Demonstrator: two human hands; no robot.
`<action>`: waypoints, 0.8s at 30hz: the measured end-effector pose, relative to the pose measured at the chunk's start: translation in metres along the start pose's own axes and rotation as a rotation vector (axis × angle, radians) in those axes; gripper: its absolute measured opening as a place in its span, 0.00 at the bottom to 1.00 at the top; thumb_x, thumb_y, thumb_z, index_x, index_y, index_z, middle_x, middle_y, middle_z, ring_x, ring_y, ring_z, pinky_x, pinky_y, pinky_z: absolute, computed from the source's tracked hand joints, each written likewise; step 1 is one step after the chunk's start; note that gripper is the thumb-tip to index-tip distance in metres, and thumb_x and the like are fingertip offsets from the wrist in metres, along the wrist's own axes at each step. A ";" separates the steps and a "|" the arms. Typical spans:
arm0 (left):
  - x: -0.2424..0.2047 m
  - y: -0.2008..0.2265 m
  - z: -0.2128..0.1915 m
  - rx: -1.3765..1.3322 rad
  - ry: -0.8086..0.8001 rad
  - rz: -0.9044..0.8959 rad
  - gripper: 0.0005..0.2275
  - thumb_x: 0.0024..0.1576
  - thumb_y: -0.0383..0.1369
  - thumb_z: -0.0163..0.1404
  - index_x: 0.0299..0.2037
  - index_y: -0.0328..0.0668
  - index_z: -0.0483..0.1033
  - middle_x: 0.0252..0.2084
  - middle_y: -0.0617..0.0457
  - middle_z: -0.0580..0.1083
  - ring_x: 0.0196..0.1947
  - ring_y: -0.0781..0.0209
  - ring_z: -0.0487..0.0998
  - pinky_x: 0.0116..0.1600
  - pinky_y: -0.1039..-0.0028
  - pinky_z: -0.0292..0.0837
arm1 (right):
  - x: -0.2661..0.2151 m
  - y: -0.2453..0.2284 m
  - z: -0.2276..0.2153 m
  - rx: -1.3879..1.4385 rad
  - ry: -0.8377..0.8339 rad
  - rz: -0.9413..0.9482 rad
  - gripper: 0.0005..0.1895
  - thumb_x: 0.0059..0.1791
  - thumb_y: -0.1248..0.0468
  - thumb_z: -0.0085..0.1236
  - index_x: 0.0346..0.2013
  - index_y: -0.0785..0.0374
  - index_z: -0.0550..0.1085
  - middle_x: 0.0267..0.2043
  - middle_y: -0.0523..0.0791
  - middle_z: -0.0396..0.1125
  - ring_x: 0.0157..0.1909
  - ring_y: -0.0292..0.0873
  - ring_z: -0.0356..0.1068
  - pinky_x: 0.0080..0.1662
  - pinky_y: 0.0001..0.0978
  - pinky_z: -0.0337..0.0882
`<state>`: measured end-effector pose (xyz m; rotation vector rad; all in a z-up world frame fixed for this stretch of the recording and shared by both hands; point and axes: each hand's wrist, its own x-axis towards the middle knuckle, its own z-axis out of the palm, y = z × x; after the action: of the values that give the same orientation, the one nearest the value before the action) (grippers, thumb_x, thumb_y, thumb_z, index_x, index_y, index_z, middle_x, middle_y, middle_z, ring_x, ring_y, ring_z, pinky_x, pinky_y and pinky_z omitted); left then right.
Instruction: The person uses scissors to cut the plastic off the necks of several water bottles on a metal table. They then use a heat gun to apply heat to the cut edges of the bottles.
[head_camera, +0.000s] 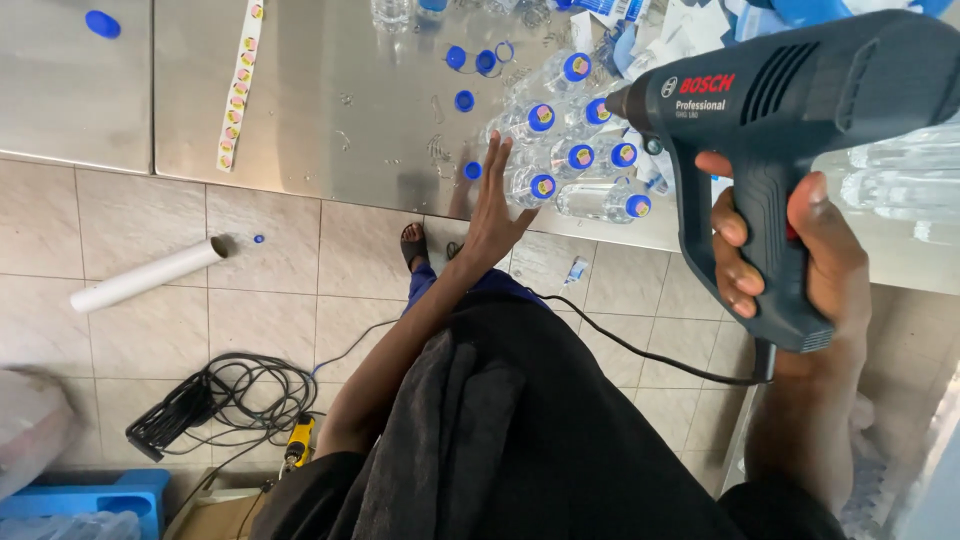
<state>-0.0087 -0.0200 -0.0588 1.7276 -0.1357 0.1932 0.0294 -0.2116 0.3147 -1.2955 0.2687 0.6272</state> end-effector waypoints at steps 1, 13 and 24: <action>0.000 0.000 0.000 -0.003 -0.004 0.000 0.51 0.63 0.23 0.65 0.86 0.55 0.35 0.89 0.44 0.35 0.90 0.39 0.37 0.87 0.43 0.52 | 0.002 0.000 -0.006 0.000 0.005 0.000 0.46 0.55 0.37 0.64 0.74 0.68 0.66 0.36 0.39 0.63 0.22 0.28 0.58 0.21 0.18 0.65; -0.002 -0.003 -0.003 0.010 -0.009 -0.026 0.51 0.63 0.25 0.65 0.87 0.60 0.34 0.90 0.48 0.35 0.90 0.38 0.39 0.81 0.43 0.65 | -0.017 0.011 -0.011 0.101 -0.119 0.042 0.46 0.57 0.40 0.66 0.77 0.69 0.62 0.38 0.41 0.64 0.23 0.30 0.62 0.22 0.22 0.69; -0.001 0.003 -0.004 0.009 -0.018 -0.052 0.52 0.63 0.23 0.65 0.87 0.60 0.33 0.90 0.47 0.34 0.90 0.35 0.42 0.73 0.49 0.78 | -0.039 0.028 -0.001 0.133 -0.099 0.083 0.49 0.58 0.41 0.66 0.78 0.72 0.58 0.37 0.44 0.62 0.22 0.33 0.59 0.20 0.23 0.68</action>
<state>-0.0103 -0.0170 -0.0553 1.7401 -0.1030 0.1402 -0.0176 -0.2193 0.3122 -1.1267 0.2794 0.7293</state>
